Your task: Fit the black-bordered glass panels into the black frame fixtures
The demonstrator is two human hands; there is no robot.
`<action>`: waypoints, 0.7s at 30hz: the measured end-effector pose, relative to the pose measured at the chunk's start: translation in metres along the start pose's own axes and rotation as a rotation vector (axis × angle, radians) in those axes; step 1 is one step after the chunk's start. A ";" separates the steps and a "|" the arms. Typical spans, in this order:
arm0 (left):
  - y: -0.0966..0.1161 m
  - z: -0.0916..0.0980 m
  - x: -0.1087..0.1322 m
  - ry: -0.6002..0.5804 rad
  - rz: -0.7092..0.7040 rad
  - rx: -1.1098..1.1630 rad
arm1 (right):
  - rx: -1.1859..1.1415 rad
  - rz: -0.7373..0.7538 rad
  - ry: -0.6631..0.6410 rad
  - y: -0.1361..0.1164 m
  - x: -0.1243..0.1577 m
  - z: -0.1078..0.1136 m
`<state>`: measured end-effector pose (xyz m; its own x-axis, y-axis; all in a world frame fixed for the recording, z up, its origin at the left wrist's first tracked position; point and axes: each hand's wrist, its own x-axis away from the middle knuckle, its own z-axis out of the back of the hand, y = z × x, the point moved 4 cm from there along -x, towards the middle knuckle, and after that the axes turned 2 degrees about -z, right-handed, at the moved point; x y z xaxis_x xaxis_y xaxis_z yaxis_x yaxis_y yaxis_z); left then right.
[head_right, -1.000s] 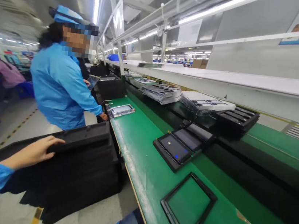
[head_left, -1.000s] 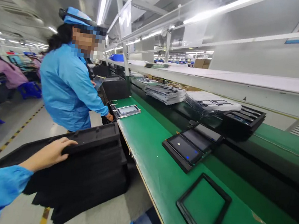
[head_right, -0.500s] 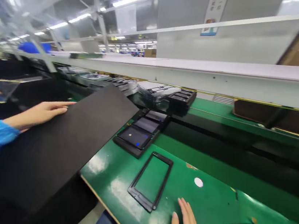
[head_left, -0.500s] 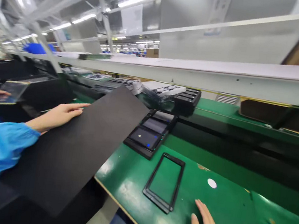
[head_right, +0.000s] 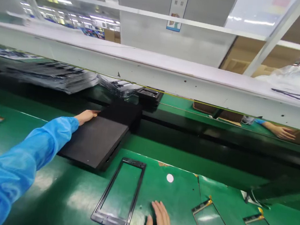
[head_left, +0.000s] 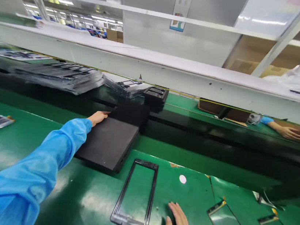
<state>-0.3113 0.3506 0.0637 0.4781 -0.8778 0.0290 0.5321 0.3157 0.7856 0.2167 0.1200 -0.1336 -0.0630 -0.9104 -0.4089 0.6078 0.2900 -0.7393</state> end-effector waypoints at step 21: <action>0.049 -0.176 0.191 -0.499 -0.501 -0.854 | 0.702 -0.056 -0.230 0.066 0.067 0.156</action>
<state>-0.0705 0.2616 -0.0012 -0.1592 -0.9615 0.2241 0.9852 -0.1399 0.0994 0.3757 0.0324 -0.1261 0.0120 -0.9795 -0.2011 0.9766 0.0547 -0.2078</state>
